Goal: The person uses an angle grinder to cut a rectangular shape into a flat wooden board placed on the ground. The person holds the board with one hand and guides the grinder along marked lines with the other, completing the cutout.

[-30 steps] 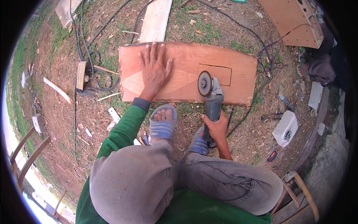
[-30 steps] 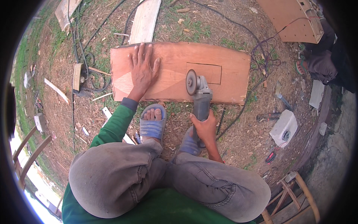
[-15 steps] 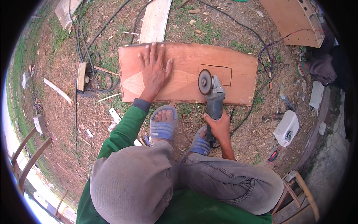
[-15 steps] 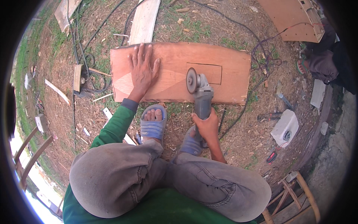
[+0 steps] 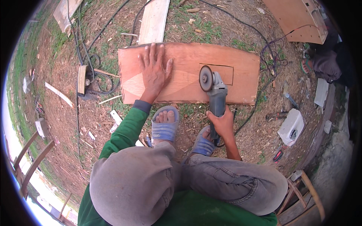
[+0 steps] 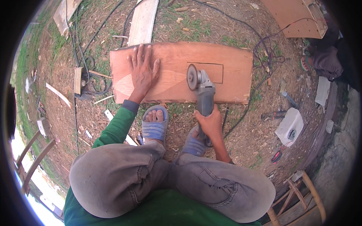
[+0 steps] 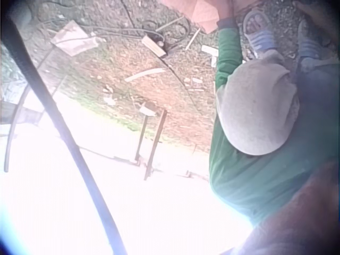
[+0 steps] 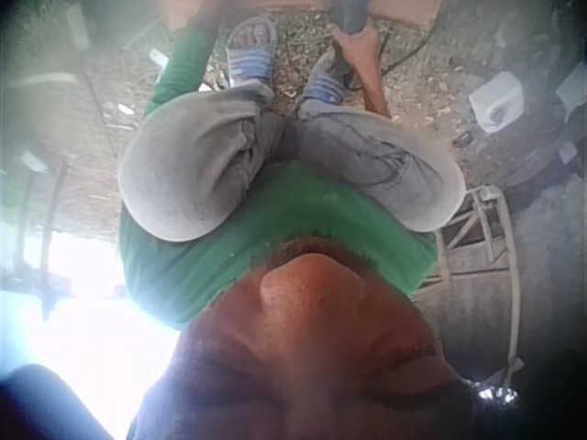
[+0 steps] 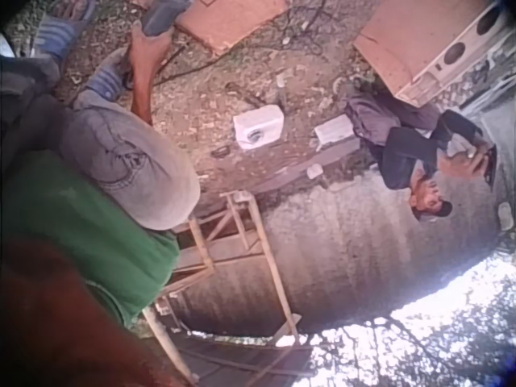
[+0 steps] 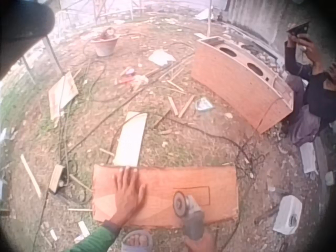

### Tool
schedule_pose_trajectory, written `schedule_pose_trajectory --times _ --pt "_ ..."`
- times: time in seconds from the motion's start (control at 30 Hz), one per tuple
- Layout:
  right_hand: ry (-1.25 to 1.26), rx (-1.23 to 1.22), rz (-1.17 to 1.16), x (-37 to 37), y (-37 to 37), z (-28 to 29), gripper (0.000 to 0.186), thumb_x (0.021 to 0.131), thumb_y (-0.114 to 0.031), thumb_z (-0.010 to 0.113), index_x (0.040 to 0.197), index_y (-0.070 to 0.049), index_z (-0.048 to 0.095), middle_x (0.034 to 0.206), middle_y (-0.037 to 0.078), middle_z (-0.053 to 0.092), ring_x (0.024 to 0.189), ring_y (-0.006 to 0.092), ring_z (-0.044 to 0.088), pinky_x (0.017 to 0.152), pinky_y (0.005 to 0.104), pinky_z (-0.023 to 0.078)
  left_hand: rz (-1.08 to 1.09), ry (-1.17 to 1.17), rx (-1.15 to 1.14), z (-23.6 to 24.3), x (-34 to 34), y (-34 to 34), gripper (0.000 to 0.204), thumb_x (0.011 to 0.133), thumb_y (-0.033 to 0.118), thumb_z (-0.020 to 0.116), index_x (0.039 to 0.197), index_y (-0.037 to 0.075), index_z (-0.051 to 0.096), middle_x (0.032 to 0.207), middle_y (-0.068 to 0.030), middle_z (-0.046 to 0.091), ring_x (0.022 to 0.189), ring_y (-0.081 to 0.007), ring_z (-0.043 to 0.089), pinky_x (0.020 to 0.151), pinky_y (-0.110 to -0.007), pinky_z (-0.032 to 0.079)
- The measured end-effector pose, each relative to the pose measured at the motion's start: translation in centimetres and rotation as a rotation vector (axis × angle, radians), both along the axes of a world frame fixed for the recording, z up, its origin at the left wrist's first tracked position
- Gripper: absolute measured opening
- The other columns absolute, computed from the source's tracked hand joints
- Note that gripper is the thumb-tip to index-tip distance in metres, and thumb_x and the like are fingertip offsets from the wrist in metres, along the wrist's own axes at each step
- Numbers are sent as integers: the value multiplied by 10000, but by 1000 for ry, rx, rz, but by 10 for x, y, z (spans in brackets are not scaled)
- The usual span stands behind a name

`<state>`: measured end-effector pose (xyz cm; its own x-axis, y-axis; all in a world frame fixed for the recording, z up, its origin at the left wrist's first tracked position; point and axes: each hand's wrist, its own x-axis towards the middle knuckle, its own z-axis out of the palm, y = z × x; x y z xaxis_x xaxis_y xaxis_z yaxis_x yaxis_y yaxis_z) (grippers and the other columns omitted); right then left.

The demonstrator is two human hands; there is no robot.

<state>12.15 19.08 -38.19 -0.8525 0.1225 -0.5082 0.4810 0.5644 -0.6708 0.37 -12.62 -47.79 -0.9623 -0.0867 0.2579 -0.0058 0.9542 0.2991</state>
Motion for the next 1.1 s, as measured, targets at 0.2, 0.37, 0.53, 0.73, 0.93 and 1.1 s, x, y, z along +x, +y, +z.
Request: schedule_pose_trajectory --times 0.2,0.37,0.53,0.73,0.93,1.1 --pt "-37 -48 -2 -10 3 3 533 865 -283 953 1192 73 728 999 224 814 907 325 804 846 458 626 5 0 -10 -1 0 0 701 1126 492 658 1709 116 557 1798 -192 448 1703 -429 336 1395 -699 157" --pt "-67 3 29 -15 4 2 586 853 -316 953 1205 90 720 1015 277 822 941 397 834 863 492 634 2 -1 -11 0 0 0 702 1125 490 659 1713 121 552 1796 -192 450 1701 -429 339 1394 -698 160" --pt "-68 1 27 -18 3 2 599 852 -325 954 1207 95 715 1014 281 817 942 405 829 860 498 631 4 -4 -10 0 0 0 709 1121 485 666 1718 122 546 1793 -192 454 1702 -429 339 1394 -697 157" --pt "-67 -5 28 -22 1 2 574 862 -317 940 1185 99 712 1012 281 805 938 402 817 857 504 624 1 7 -8 -1 0 0 707 1119 483 668 1716 123 551 1792 -193 456 1700 -427 345 1395 -696 152" --pt "-67 -37 12 -28 0 2 567 866 -312 930 1188 103 713 1012 281 806 932 387 815 856 490 625 3 4 -4 0 1 0 704 1118 484 670 1709 119 559 1792 -195 456 1697 -427 349 1393 -695 162" --pt "-13 -8 23 -31 -2 0 498 882 -285 938 1166 67 730 969 178 792 869 260 755 812 433 611 1 4 -9 2 0 0 697 1120 482 669 1700 110 566 1789 -197 459 1693 -431 352 1392 -694 172"
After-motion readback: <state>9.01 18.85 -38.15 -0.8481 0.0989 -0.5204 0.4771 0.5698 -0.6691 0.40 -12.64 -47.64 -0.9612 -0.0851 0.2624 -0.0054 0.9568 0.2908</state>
